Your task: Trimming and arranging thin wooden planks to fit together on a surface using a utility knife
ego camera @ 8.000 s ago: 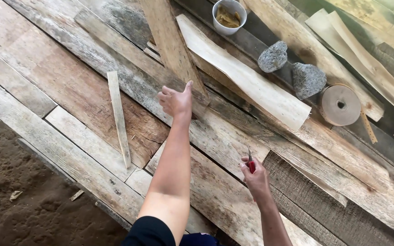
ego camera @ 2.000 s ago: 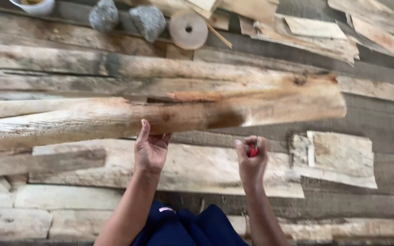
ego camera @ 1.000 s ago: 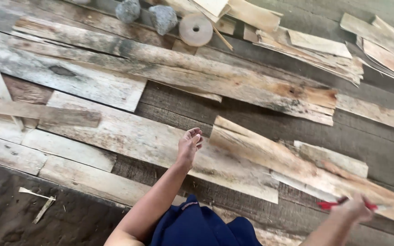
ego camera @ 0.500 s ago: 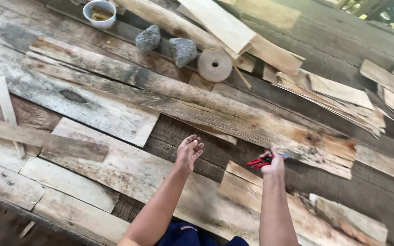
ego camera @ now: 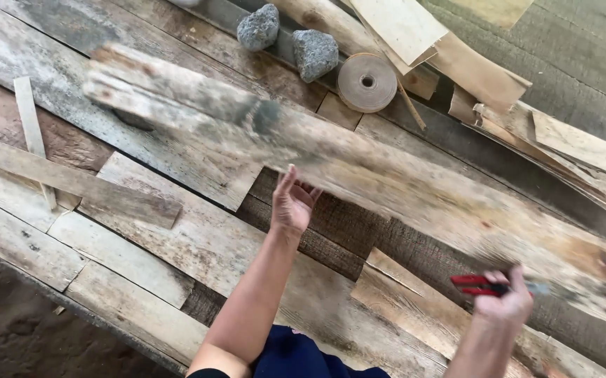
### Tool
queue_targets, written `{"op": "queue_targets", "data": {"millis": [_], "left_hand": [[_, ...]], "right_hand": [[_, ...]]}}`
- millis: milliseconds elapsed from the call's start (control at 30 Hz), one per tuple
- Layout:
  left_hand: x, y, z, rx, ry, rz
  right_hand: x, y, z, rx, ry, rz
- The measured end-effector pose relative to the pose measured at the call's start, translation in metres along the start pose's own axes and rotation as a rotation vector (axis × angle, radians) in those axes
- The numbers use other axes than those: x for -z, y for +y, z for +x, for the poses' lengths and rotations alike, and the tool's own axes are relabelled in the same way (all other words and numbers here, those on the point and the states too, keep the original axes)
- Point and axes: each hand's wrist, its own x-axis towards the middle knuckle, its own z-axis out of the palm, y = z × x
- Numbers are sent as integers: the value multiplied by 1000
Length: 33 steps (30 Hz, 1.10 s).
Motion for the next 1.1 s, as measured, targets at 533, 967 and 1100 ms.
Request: {"op": "queue_targets", "data": {"millis": [533, 967, 1100], "left_hand": [[-55, -104, -108, 474, 19, 3], [6, -93, -104, 492, 252, 374], [24, -89, -83, 443, 304, 414]], "right_hand": [[110, -23, 34, 80, -832, 66], [126, -37, 38, 44, -61, -186], [133, -38, 50, 38, -34, -202]]}}
